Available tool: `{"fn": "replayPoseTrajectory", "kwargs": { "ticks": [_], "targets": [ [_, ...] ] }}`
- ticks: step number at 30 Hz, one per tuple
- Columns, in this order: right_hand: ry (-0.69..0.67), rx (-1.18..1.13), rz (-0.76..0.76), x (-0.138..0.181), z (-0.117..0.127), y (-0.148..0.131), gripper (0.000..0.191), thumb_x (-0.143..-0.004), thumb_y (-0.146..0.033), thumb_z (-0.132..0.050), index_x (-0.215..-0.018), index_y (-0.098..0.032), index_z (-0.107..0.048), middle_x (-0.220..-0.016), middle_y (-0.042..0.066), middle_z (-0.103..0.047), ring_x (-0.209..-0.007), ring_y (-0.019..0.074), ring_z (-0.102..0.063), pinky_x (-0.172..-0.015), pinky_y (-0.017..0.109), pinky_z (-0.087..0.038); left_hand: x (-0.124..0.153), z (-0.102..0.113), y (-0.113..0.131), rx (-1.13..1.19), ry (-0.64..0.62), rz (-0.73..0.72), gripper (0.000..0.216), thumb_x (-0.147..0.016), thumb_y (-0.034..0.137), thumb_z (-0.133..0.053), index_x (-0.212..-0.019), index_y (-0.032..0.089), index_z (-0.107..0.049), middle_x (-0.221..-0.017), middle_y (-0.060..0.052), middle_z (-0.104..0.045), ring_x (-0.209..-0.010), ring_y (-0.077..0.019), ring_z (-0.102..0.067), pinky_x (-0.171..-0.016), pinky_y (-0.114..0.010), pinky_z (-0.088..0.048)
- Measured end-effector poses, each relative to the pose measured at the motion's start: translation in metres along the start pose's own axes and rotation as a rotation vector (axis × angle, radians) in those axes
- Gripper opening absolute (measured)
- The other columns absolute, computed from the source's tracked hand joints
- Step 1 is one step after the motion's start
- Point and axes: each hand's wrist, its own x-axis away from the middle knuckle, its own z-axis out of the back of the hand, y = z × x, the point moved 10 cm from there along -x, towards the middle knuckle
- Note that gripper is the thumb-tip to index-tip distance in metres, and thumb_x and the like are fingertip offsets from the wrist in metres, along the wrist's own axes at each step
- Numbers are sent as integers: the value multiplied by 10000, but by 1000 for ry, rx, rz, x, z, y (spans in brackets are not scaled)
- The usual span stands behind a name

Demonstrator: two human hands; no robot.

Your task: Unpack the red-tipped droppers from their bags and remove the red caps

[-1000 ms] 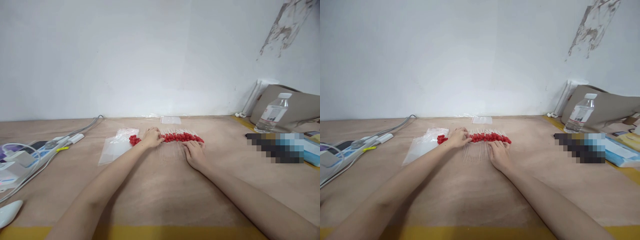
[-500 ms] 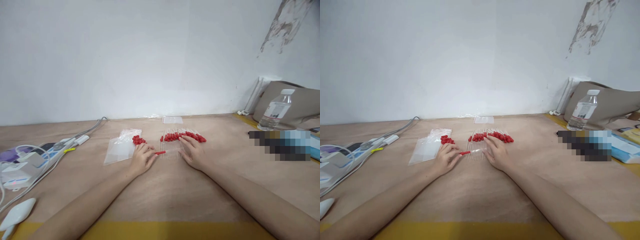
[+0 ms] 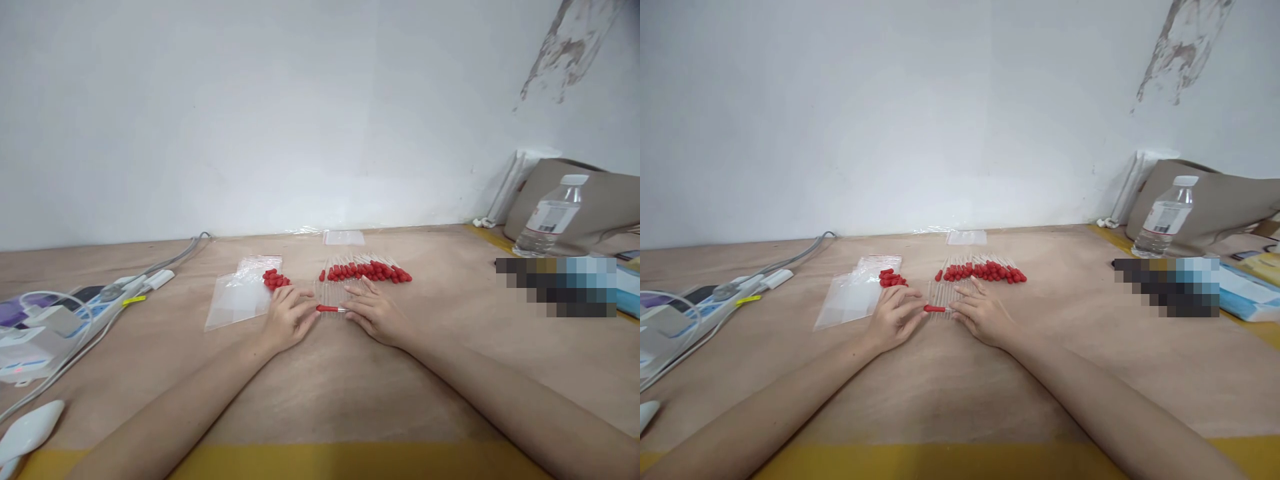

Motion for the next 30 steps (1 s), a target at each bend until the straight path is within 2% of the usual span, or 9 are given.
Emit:
{"fn": "replayPoseTrajectory", "kwargs": {
  "ticks": [2,4,9,15,18,25,30],
  "targets": [
    [-1,-4,-1,-1,-2,-1,224,-861,-234,-434,-995,-207,-612,-941,31,-672,-1077,190,-522,-1033,487,-251,-4,-3,5,19,-19,-6,324,-778,346,-548,-1080,228,-557,-1091,-80,-561,-1013,-225,-479,-848,-396,-370],
    [0,-9,12,-2,-2,-3,218,-857,-228,-441,-992,-204,-610,-957,30,-668,-1088,191,-514,-1039,487,-242,-9,-10,14,31,-47,-50,383,-772,379,-556,-1119,218,-531,-1126,-81,-551,-1065,-229,-457,-885,-400,-352],
    [-5,-17,31,-5,-3,-10,208,-853,-220,-438,-968,-204,-611,-932,35,-671,-1087,190,-514,-1046,500,-219,-12,-22,32,-4,-81,-153,159,-840,285,-482,-925,220,-600,-949,-26,-641,-956,-170,-526,-919,-387,-316],
    [42,-17,33,-6,-4,-13,162,-844,-228,-461,-874,-204,-619,-827,24,-681,-1005,179,-563,-1045,512,-219,-13,-21,42,-108,-114,-203,168,-858,272,-442,-864,208,-598,-877,-29,-649,-903,-172,-532,-902,-407,-304],
    [85,-27,82,-5,-3,-18,164,-851,-203,-445,-854,-180,-607,-804,38,-675,-988,168,-572,-1035,485,-274,-14,-24,42,-151,-170,-204,191,-865,292,-423,-830,195,-584,-839,-35,-642,-909,-187,-521,-911,-424,-281],
    [107,107,278,-3,6,-36,153,-847,-136,-441,-893,-103,-583,-825,100,-650,-1142,187,-462,-1019,422,-345,-12,-25,39,-136,-239,-181,249,-875,316,-388,-738,182,-547,-725,-21,-612,-832,-183,-498,-893,-427,-256],
    [95,170,368,2,13,-44,165,-845,-95,-420,-888,-104,-580,-829,87,-637,-1165,204,-437,-996,430,-376,-9,-25,37,-107,-278,-163,274,-887,297,-348,-715,177,-525,-713,-22,-592,-818,-181,-481,-894,-417,-245]
  ]
}}
